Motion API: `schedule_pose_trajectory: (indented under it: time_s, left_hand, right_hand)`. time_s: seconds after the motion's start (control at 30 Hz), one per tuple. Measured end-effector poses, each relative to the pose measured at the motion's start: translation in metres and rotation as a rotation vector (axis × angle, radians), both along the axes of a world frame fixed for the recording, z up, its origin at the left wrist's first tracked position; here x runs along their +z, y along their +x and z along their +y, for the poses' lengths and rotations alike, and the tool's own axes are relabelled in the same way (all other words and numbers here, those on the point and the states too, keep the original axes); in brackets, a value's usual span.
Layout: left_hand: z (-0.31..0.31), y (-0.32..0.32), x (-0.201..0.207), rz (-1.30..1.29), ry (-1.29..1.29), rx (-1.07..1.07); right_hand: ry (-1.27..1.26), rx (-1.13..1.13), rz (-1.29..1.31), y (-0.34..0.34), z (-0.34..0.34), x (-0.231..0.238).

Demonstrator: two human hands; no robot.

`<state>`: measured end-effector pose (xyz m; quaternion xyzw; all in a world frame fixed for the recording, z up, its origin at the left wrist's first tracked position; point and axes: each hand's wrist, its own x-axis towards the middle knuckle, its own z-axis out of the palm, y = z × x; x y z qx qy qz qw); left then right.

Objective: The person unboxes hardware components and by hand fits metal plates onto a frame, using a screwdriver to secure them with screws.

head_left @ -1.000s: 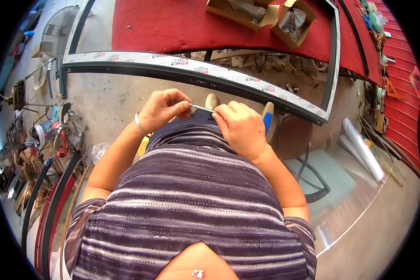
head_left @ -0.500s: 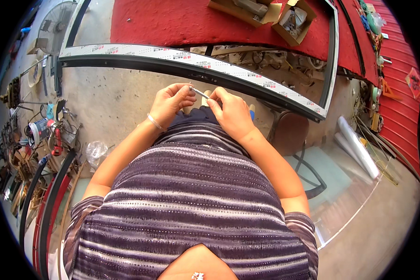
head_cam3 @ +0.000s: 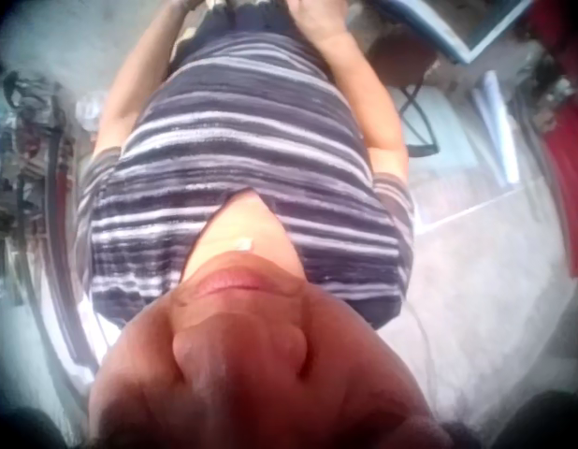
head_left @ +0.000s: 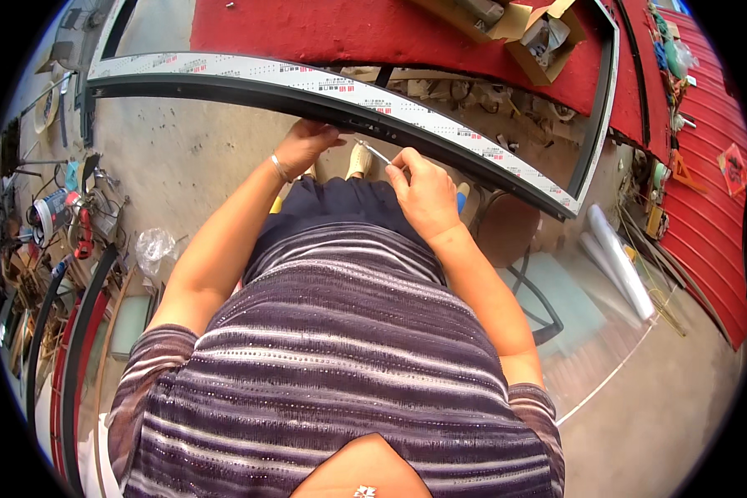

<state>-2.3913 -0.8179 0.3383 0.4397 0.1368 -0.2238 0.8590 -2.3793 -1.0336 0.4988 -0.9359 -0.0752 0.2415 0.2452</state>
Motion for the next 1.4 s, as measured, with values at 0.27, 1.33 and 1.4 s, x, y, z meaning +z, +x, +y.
schedule_pose_trajectory:
  time_s: [0.27,1.33,1.4]
  left_hand:
    - [-0.006,0.01,0.009,-0.144,0.008,0.01]
    - [-0.006,0.002,0.013,-0.054,-0.128,0.034]
    - [-0.003,0.009,0.017,0.016,-0.2,-0.047]
  right_hand:
    - [-0.024,-0.015,0.013,0.002,-0.002,0.001]
    - [-0.163,0.05,-0.141,0.002,0.015,-0.005]
    - [-0.183,0.054,-0.164,0.004,0.021,-0.003]
